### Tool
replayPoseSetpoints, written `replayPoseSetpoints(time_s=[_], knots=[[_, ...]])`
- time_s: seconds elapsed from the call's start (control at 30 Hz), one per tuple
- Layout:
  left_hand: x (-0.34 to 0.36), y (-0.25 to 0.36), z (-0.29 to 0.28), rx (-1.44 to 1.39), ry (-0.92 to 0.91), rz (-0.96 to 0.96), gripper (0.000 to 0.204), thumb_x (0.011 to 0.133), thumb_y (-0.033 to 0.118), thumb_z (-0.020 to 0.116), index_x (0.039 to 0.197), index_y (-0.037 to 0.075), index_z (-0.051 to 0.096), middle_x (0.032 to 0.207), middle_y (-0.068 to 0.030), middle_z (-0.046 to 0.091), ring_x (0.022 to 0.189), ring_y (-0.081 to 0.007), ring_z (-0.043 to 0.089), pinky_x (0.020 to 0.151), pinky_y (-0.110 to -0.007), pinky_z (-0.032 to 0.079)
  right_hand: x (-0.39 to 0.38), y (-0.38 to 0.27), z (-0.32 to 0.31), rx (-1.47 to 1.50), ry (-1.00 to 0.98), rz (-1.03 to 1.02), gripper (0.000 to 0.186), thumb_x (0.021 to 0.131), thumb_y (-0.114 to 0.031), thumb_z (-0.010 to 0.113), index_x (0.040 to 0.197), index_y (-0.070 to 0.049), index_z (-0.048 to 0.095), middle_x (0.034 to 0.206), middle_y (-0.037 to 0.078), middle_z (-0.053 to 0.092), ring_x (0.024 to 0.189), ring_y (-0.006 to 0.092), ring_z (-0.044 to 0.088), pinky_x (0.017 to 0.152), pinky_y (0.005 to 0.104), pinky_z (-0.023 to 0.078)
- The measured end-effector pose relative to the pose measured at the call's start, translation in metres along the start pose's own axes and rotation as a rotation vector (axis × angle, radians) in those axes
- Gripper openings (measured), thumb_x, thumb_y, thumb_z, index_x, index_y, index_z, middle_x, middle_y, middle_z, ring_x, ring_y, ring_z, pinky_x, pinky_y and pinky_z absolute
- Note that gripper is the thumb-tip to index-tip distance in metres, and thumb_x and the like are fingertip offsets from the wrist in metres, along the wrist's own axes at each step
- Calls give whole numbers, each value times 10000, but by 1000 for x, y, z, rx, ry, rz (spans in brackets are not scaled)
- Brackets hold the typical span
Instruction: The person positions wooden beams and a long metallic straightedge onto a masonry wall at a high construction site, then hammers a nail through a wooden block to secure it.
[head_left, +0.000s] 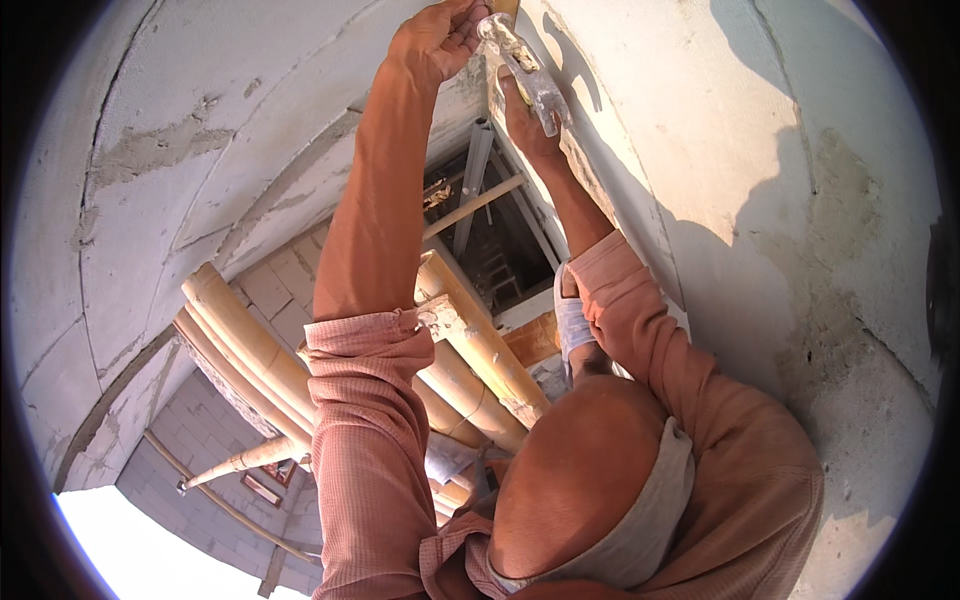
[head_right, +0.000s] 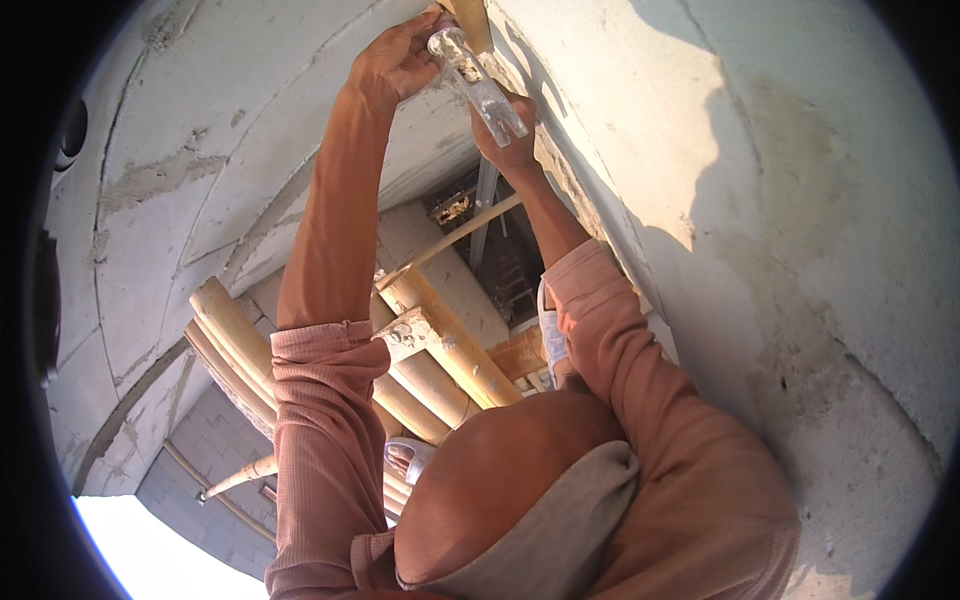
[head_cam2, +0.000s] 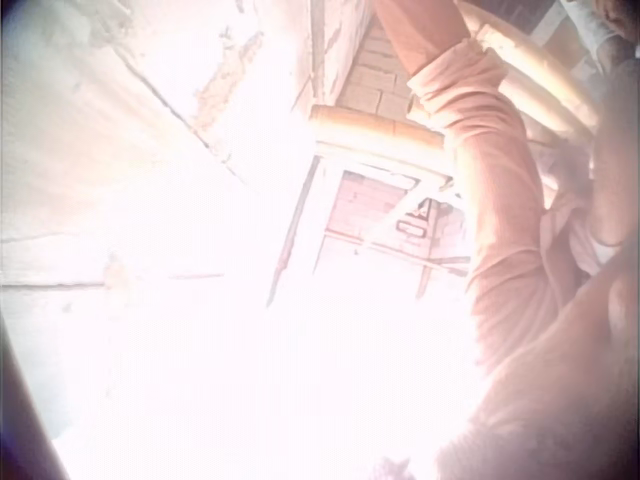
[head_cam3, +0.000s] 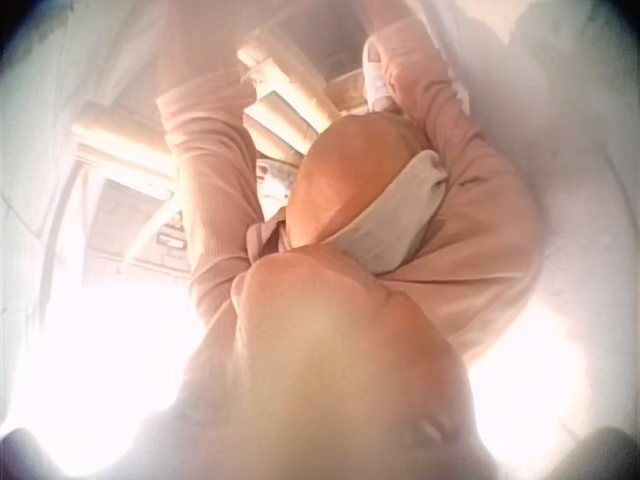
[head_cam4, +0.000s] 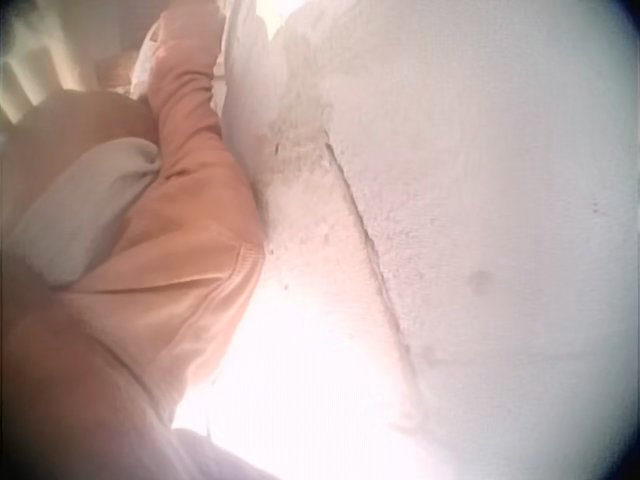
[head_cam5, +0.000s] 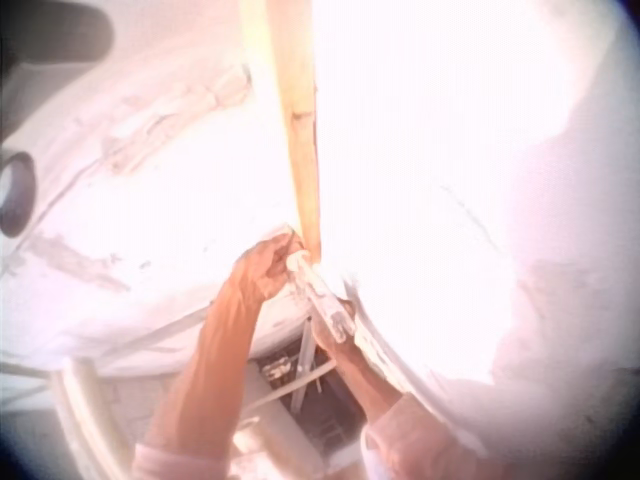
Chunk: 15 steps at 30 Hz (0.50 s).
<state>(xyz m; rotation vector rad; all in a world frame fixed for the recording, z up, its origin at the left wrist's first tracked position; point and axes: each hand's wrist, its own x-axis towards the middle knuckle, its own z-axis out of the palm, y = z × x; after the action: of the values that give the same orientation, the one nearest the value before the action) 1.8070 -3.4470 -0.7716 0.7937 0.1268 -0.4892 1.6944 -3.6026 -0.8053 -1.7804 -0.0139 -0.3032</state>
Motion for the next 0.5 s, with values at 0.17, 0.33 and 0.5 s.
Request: replayPoseSetpoints(time_s=[0.17, 0.33, 0.5], knots=[[26, 4, 35, 22, 233, -96, 112, 1004, 166, 549, 981, 72, 605, 852, -27, 601, 774, -145, 591, 672, -272, 527, 23, 47, -9, -117, 131, -129, 117, 820, -108, 689, 880, -16, 648, 728, 180, 639, 669, 327, 671, 600, 382, 506], [7, 7, -24, -64, 176, -46, 103, 995, 154, 560, 985, 69, 617, 869, -40, 632, 758, -150, 599, 663, -259, 526, 5, 12, 7, -175, -98, -162, 160, 814, -140, 686, 922, -21, 692, 717, 192, 644, 706, 317, 682, 627, 371, 513], [20, 12, 26, 55, 412, -118, 106, 977, 149, 582, 977, 53, 627, 850, -64, 634, 768, -191, 617, 679, -316, 545, 17, 13, 0, -77, 187, 97, 163, 782, -145, 698, 773, -35, 578, 654, 163, 616, 606, 338, 650, 559, 419, 482]])
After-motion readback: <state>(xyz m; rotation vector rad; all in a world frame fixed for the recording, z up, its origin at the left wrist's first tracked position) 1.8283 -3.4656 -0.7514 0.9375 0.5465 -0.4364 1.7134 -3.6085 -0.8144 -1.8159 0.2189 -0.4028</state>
